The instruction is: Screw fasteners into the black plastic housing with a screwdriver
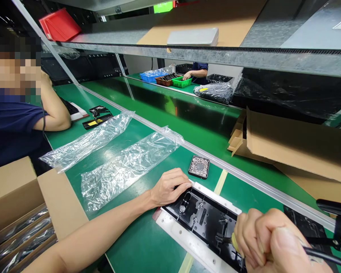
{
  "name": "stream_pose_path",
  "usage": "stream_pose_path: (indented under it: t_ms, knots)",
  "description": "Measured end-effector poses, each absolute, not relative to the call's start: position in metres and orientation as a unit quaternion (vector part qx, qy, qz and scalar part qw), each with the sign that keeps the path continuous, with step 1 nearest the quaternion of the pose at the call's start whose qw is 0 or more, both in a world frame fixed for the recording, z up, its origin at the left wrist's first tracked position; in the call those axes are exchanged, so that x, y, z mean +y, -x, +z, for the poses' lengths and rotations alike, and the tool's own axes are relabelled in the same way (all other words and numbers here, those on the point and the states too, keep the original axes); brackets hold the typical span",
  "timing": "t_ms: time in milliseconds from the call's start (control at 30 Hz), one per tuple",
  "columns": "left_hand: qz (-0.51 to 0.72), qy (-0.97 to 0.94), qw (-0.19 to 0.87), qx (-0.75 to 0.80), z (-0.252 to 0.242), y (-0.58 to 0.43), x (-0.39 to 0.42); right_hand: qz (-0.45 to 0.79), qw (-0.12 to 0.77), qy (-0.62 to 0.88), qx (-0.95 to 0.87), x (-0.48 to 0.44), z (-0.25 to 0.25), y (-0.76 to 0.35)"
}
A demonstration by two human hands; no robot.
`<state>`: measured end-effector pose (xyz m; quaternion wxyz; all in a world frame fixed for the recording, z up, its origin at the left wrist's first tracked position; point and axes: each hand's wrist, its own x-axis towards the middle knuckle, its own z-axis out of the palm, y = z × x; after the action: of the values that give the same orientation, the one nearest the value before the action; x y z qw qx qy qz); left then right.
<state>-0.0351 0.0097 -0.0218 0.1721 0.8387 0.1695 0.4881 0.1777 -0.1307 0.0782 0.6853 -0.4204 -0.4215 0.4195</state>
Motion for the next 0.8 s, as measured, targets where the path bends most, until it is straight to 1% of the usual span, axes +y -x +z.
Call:
stream_pose_path:
  t_ms: [100, 500, 800]
  knots:
    - [0.487, -0.839, 0.172, 0.17, -0.0216, 0.0351, 0.0104, 0.434, 0.681, 0.397, -0.437, -0.1309, 0.0778, -0.1783]
    - [0.483, -0.84, 0.177, 0.173, -0.0228, 0.0357, 0.0098, 0.438, 0.68, 0.388, -0.442, -0.1335, 0.0758, -0.1817]
    - [0.487, -0.839, 0.172, 0.172, -0.0223, 0.0348, 0.0099, 0.416, 0.687, 0.405, -0.437, -0.1293, 0.0795, -0.1725]
